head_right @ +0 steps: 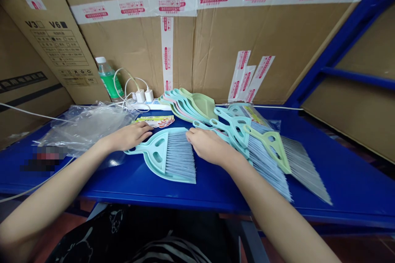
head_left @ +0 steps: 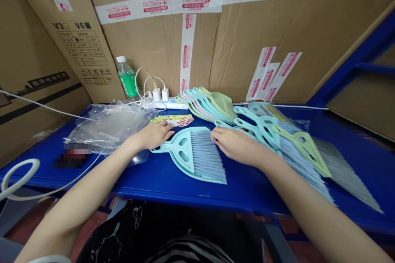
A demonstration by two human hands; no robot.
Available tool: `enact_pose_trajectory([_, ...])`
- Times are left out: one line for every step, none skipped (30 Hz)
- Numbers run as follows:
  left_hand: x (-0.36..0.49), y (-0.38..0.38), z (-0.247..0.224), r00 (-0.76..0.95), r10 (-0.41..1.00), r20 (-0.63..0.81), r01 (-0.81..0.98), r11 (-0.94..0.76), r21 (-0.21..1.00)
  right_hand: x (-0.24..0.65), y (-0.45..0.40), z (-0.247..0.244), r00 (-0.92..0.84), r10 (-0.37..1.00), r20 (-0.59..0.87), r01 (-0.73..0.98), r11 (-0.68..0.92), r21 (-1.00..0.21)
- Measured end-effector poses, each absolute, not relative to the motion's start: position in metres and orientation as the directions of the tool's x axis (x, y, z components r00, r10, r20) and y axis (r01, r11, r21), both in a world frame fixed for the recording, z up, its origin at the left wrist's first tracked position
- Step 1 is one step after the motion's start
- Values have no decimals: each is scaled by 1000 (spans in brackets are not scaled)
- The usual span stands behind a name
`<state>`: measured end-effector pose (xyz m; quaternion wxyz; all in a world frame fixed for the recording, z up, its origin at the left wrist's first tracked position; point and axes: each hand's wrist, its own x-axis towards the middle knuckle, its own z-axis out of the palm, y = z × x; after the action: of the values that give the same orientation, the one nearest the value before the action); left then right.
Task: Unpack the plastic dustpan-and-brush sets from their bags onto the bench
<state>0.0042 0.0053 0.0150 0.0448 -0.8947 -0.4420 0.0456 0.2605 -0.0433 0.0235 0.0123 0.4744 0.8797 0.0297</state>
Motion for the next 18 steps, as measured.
enact_pose_trajectory([4,5,15,608,793,-38,785,-607,-122,261,-43,24,-553,833,15,832,551,66])
enact_pose_trajectory([4,5,15,608,793,-37,785,-608,-122,261,-43,24,-553,833,17,832,551,68])
enact_pose_trajectory([4,5,15,607,794,-39,786,-606,-121,261,-43,24,-550,835,13,833,548,71])
enact_pose_trajectory([4,5,15,603,796,-44,788,-604,-119,260,-43,25,-544,839,5,837,542,74])
enact_pose_trajectory([4,5,15,600,799,-50,791,-601,-116,260,-43,25,-538,843,-4,840,536,77])
enact_pose_trajectory([5,5,15,596,801,-56,793,-598,-113,260,-44,26,-531,847,-11,844,530,79])
enact_pose_trajectory([5,5,15,593,803,-63,796,-596,-109,259,-44,26,-525,851,-15,848,524,82])
enact_pose_trajectory([6,5,16,589,805,-70,798,-593,-106,259,-44,26,-520,854,-15,850,519,86])
enact_pose_trajectory([6,5,16,584,808,-77,801,-589,-103,259,-44,26,-518,856,-10,851,516,93])
enact_pose_trajectory([7,5,16,579,811,-83,805,-585,-101,259,-44,26,-519,855,-3,850,517,99])
enact_pose_trajectory([7,5,16,574,814,-88,808,-580,-100,260,-44,25,-524,852,8,848,520,104])
enact_pose_trajectory([7,5,16,571,816,-91,810,-578,-100,260,-44,25,-529,848,18,845,524,107])
enact_pose_trajectory([7,5,16,572,815,-91,809,-579,-101,260,-44,25,-535,844,27,841,530,107])
enact_pose_trajectory([7,5,16,576,813,-86,806,-583,-104,260,-44,25,-538,842,33,840,533,104])
enact_pose_trajectory([6,5,16,582,809,-79,802,-588,-109,260,-44,25,-538,842,35,840,533,101])
enact_pose_trajectory([6,5,16,589,805,-72,797,-593,-114,260,-43,26,-535,844,30,842,530,99])
enact_pose_trajectory([6,5,15,593,802,-66,794,-596,-119,260,-43,26,-529,848,21,845,525,99])
enact_pose_trajectory([5,5,15,594,802,-63,793,-597,-123,260,-43,27,-522,853,9,849,518,102])
